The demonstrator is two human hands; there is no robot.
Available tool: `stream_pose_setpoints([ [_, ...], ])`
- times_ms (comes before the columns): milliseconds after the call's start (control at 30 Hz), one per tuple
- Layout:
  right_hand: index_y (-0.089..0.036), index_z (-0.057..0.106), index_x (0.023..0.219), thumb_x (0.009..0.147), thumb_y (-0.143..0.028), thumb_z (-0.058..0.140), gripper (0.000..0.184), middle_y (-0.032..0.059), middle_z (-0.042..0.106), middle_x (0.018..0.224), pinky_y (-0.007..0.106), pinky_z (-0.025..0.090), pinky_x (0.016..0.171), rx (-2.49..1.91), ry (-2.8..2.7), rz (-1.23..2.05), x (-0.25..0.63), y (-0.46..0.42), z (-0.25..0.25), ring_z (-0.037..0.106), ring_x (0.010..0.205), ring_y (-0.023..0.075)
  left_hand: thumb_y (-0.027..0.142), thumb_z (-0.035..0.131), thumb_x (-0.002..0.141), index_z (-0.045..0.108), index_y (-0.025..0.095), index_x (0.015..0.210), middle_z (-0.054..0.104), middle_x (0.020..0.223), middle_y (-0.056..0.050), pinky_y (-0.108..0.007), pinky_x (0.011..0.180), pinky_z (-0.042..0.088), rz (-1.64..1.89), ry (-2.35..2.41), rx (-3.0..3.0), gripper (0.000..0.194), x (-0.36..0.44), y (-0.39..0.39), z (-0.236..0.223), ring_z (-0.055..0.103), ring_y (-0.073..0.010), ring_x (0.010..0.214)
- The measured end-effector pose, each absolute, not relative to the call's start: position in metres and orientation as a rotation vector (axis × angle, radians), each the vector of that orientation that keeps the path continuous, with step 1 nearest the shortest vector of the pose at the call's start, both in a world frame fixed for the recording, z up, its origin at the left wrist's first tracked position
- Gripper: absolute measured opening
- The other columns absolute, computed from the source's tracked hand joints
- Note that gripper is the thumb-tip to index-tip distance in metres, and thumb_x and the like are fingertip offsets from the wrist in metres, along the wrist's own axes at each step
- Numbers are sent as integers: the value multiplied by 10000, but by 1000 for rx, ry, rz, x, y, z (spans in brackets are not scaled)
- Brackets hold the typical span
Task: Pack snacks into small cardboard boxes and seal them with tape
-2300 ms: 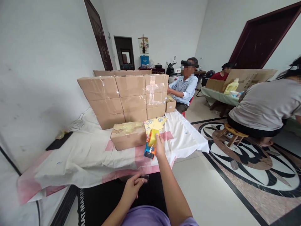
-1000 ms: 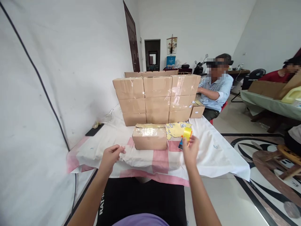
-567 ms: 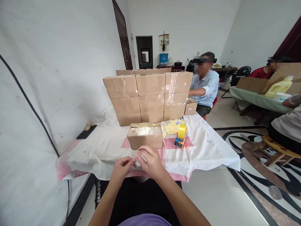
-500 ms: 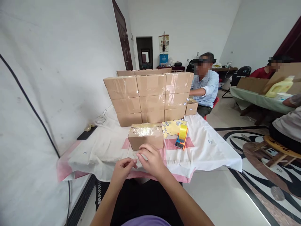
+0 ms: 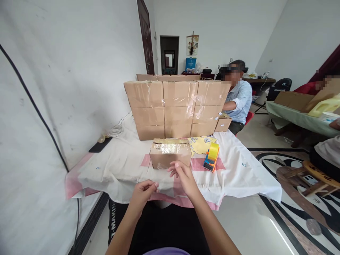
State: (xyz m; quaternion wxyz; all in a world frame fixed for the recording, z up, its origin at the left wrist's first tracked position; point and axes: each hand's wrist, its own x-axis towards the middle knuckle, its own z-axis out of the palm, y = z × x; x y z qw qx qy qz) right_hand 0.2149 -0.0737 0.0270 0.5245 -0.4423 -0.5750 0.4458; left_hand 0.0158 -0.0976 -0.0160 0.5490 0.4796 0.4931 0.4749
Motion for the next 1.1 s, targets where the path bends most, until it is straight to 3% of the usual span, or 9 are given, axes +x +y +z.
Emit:
stream_pose_setpoints([
  [200, -207, 689, 1101, 823, -426, 722, 356, 72, 741, 1003, 305, 466, 678, -1190, -1515, 1000, 203, -95, 20, 646, 776, 185, 546, 761, 742, 715, 169, 644, 722, 631, -43, -216, 511, 457, 1125, 1199, 1101, 392, 1, -102, -8, 605, -141, 543],
  [300, -208, 702, 924, 853, -327, 678, 141, 31, 698, 838, 286, 435, 637, -1215, -1535, 896, 186, -88, 28, 609, 710, 161, 554, 773, 721, 728, 168, 652, 726, 644, -54, -236, 561, 493, 1123, 1182, 1139, 395, 4, -103, -12, 638, -170, 606],
  [367, -205, 682, 818, 879, -268, 633, 101, 19, 645, 796, 277, 431, 635, -1161, -1602, 816, 179, -78, 37, 595, 711, 152, 557, 773, 713, 740, 168, 673, 732, 653, -60, -257, 596, 515, 1124, 1185, 1157, 392, 4, -103, -17, 660, -191, 637],
  [500, -202, 686, 803, 889, -185, 619, 111, 65, 570, 1053, 302, 492, 793, -1046, -1805, 575, 170, -70, 48, 609, 956, 183, 554, 751, 723, 771, 175, 810, 777, 769, -81, -311, 729, 556, 1178, 1263, 1141, 390, -11, -93, -26, 717, -246, 790],
  [667, -233, 709, 946, 943, -163, 567, 158, 98, 515, 1202, 387, 493, 923, -1012, -1942, 256, 162, -85, 34, 557, 1122, 238, 530, 808, 640, 760, 180, 875, 796, 809, -81, -320, 803, 558, 1197, 1282, 1104, 424, -41, -72, -23, 740, -260, 849],
  [800, -274, 731, 948, 947, -202, 600, 150, 99, 552, 1231, 471, 475, 932, -1068, -1963, 96, 161, -88, 29, 542, 1163, 298, 535, 832, 633, 772, 162, 845, 786, 766, -92, -285, 643, 536, 1108, 1239, 1119, 434, -49, -69, -20, 732, -253, 770],
  [867, -283, 732, 928, 952, -233, 601, 143, 101, 573, 1209, 492, 466, 912, -1080, -1943, 61, 166, -85, 37, 552, 1147, 315, 550, 829, 654, 784, 160, 995, 801, 860, -114, -286, 641, 537, 1043, 1178, 1158, 520, -56, -68, -24, 738, -266, 834],
  [967, -261, 701, 849, 970, -293, 582, 173, 95, 592, 1104, 456, 477, 890, -1092, -1760, 147, 187, -74, 69, 586, 1065, 283, 602, 834, 627, 740, 198, 1189, 796, 1047, -131, -345, 792, 567, 975, 1210, 1203, 698, -82, -66, -40, 725, -306, 1021],
  [1100, -256, 696, 790, 953, -413, 621, 239, 77, 614, 1027, 405, 480, 903, -1150, -1724, 344, 236, -54, 131, 613, 1007, 250, 746, 780, 563, 782, 208, 819, 800, 842, -94, -407, 858, 558, 989, 1442, 1127, 595, -123, -71, -80, 728, -325, 884],
])
